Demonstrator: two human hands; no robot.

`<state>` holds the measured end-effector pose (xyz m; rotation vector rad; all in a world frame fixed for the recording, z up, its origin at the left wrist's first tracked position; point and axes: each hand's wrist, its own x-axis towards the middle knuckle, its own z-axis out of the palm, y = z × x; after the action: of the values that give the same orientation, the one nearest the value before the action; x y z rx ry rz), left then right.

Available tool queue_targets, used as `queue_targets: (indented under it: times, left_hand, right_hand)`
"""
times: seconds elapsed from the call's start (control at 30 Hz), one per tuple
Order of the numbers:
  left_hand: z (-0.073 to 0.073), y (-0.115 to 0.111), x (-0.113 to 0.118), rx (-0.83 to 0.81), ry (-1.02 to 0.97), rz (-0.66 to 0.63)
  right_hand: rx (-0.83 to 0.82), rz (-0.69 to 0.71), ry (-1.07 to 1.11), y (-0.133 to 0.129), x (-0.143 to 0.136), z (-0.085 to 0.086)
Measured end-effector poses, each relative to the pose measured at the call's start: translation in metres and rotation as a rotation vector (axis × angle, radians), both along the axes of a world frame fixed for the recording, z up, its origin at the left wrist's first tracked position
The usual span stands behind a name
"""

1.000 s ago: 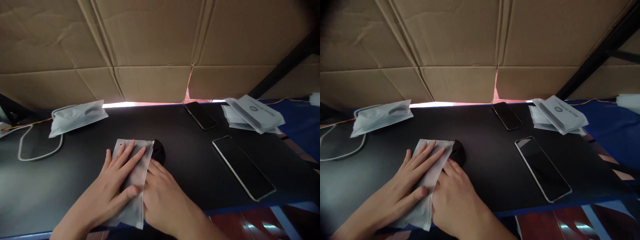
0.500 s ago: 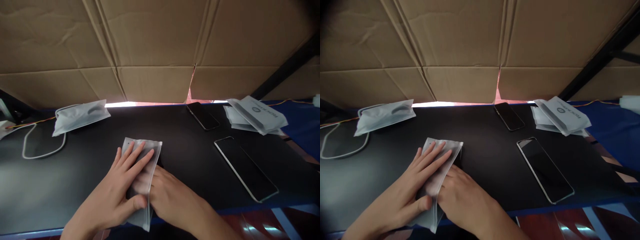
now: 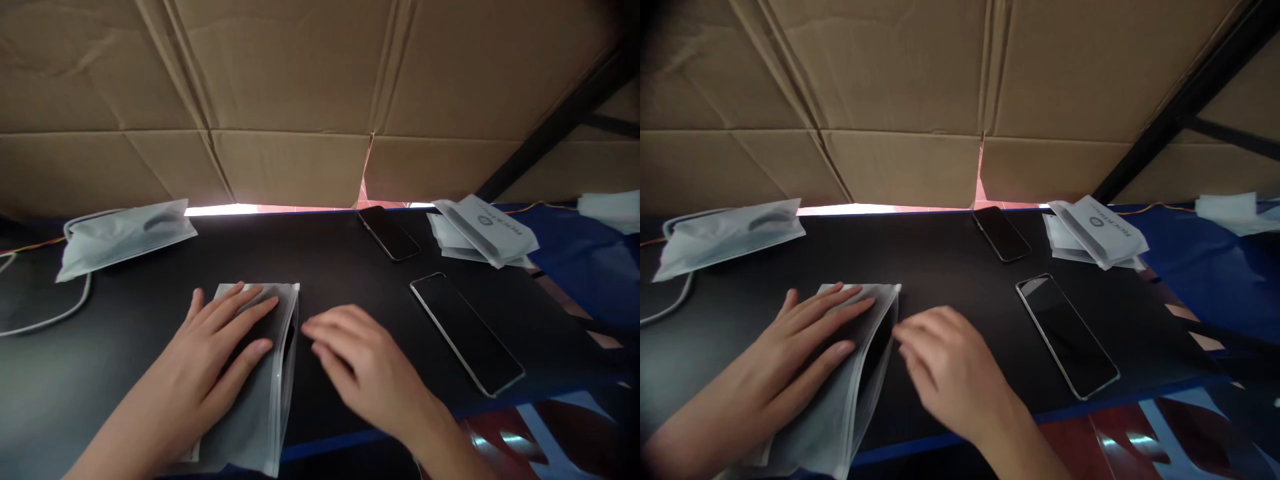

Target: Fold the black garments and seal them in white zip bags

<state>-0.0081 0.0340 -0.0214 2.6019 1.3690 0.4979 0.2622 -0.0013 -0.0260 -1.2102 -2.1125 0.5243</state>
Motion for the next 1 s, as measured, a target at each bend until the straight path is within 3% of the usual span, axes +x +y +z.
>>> queue_targets:
  times: [0.1,0.23,0.43,0.63,0.77,0.87,1.0]
  left_hand:
    - [0.015,0.025,0.024,0.013,-0.011,0.011]
    - [0.029,0.058,0.047,-0.111,0.03,-0.001]
    - [0.027,0.061,0.053,-0.199,-0.07,-0.053]
    - [0.021,0.064,0.047,-0.068,-0.192,0.08]
    - [0.019,0.075,0.043,-0.006,-0.176,0.135]
    - [0.027,0.063,0.042,0.016,-0.122,0.136]
    - [0.036,0.014,0.036,0.107,-0.035,0.177]
  right_hand:
    - [-0.173,-0.221,0.059,0.014,0.004,0.005]
    - [-0.208,-0.278,0.079,0.035,-0.013,0.01]
    - [-0.298,-0.293,0.11,0.043,-0.033,0.008]
    - [-0.376,-0.213,0.131,0.006,-0.046,0.011]
    - [-0.496,-0.04,0.037,-0.032,-0.054,0.007]
    - [-0.488,0.035,0.011,-0.042,-0.044,0.004]
    - [-0.245,-0.147,-0.025,-0.037,-0.007,-0.003]
